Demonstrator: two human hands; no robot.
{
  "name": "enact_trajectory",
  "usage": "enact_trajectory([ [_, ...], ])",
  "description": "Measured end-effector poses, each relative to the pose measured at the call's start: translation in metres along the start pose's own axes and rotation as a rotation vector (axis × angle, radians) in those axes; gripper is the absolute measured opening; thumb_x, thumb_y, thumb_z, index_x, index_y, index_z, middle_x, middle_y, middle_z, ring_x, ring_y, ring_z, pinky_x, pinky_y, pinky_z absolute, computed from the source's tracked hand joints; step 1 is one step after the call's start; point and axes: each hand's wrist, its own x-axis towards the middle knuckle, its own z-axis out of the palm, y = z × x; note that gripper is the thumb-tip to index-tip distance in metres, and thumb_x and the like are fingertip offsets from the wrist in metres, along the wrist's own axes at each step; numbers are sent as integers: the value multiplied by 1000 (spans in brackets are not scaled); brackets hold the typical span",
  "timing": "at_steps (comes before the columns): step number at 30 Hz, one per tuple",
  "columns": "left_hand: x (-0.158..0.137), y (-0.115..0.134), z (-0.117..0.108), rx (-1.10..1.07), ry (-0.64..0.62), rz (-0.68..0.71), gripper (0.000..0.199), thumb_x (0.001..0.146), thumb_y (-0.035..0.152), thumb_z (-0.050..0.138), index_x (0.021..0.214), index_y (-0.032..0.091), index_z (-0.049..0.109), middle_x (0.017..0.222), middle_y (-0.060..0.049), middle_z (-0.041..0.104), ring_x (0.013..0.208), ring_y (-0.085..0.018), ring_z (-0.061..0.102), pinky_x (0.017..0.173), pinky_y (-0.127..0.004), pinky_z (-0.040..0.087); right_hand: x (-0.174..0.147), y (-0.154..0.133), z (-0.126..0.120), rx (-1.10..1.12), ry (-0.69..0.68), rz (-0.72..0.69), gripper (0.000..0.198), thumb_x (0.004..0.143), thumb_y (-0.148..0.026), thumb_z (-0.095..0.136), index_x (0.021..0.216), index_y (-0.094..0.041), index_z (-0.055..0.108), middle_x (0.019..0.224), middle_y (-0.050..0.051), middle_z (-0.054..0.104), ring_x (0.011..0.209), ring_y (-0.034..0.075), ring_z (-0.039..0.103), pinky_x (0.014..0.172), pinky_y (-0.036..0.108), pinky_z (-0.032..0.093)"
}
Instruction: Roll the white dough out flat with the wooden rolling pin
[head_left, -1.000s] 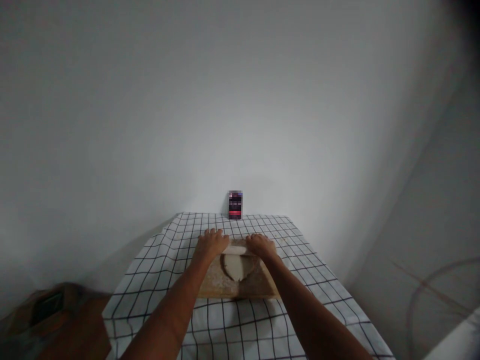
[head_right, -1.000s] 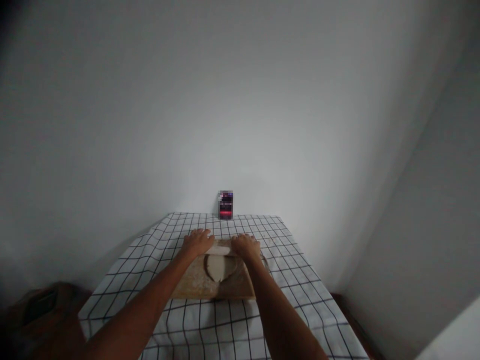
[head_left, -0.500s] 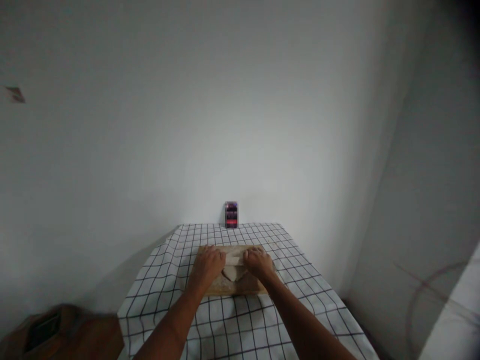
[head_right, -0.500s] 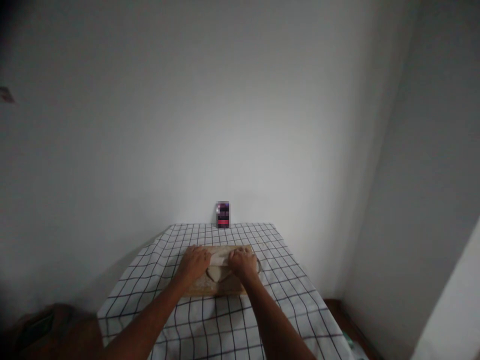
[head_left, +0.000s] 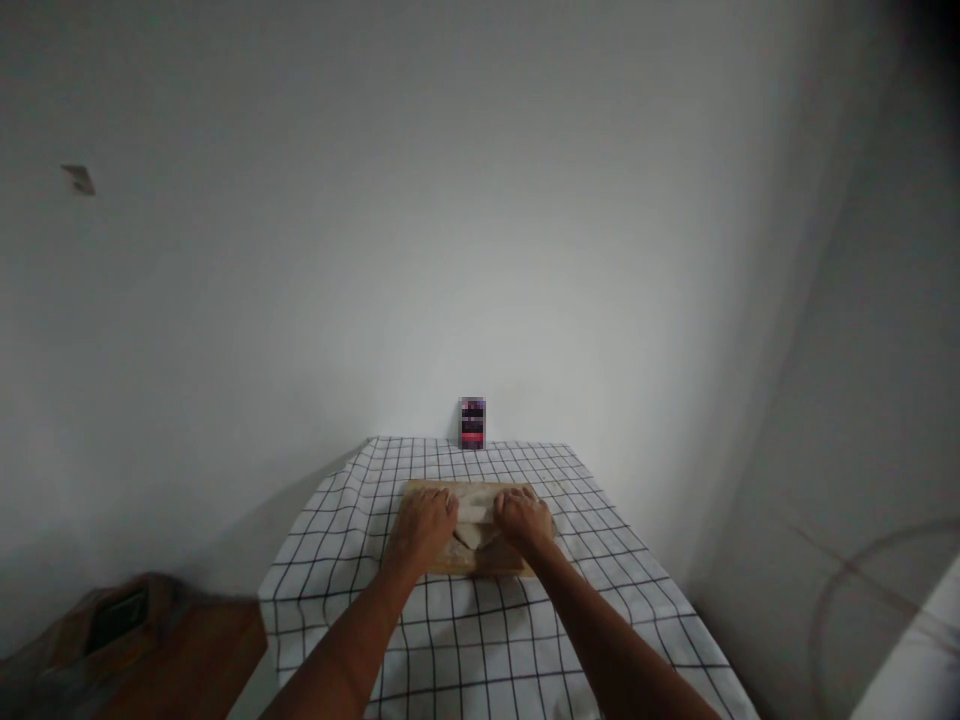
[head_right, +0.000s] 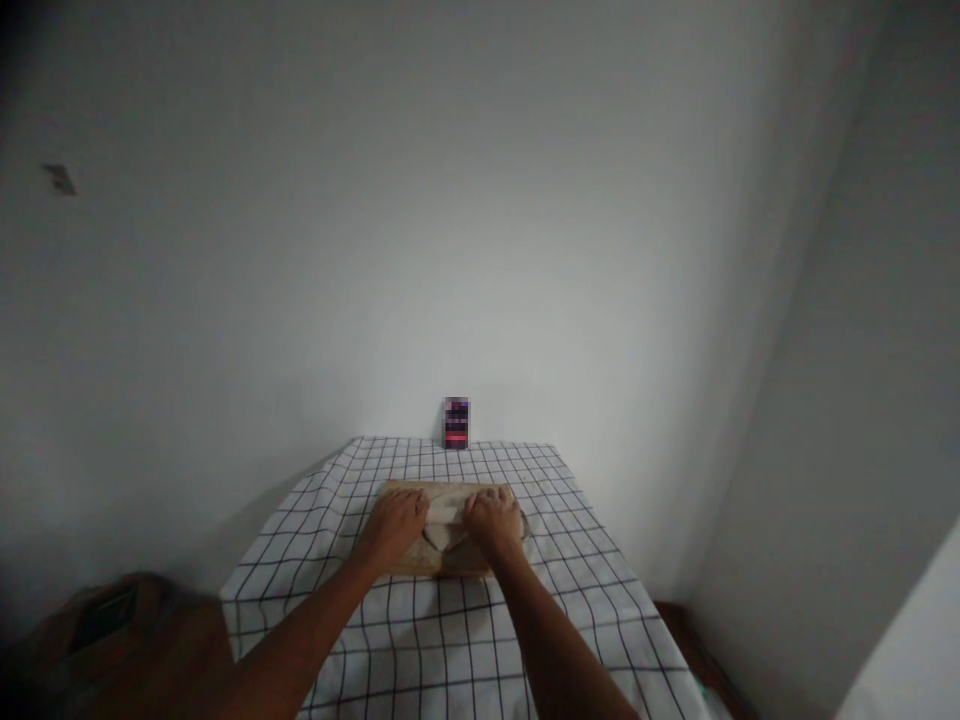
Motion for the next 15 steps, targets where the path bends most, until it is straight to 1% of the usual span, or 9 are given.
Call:
enact_trajectory([
  [4, 23, -12, 18, 121, 57, 139, 39, 108, 16, 40, 120, 17, 77, 120, -17, 82, 119, -34, 74, 109, -52, 53, 27, 3, 2, -34, -44, -41, 48, 111, -26, 34, 121, -19, 81, 131, 17, 80, 132, 32, 69, 102, 42, 56],
  [6, 33, -18, 27, 152, 60, 177, 38, 107, 12, 40, 120, 17, 76, 118, -17, 82, 116, -34, 75, 104, -51, 55, 39, 4, 1, -12, -91, 6, 50, 112, -29, 33, 122, -20, 81, 132, 17, 80, 129, 31, 72, 101, 41, 56],
  [9, 49, -23, 36, 162, 37, 167, 37, 109, 14, 42, 122, 19, 76, 117, -16, 82, 112, -32, 76, 96, -45, 57, 54, 5, 0, 54, -143, 81, 53, 112, -37, 32, 124, -20, 81, 135, 18, 79, 127, 31, 73, 102, 42, 57],
  [10, 54, -23, 38, 158, 25, 146, 37, 110, 17, 41, 124, 20, 76, 116, -15, 82, 111, -31, 77, 94, -44, 57, 59, 5, 1, 77, -150, 97, 54, 112, -38, 32, 124, -20, 81, 136, 18, 79, 128, 32, 74, 103, 43, 57],
  [12, 64, -22, 38, 134, -2, 52, 40, 113, 28, 40, 125, 20, 77, 116, -16, 83, 110, -32, 78, 92, -43, 58, 66, 5, 3, 114, -153, 119, 53, 111, -40, 34, 123, -21, 82, 135, 17, 79, 127, 32, 74, 105, 44, 56],
  [15, 79, -19, 33, 58, -73, -118, 50, 114, 45, 37, 125, 19, 78, 121, -17, 84, 116, -33, 78, 96, -45, 58, 76, 7, 9, 145, -153, 127, 51, 109, -41, 36, 122, -22, 81, 134, 17, 80, 127, 32, 74, 105, 45, 55],
])
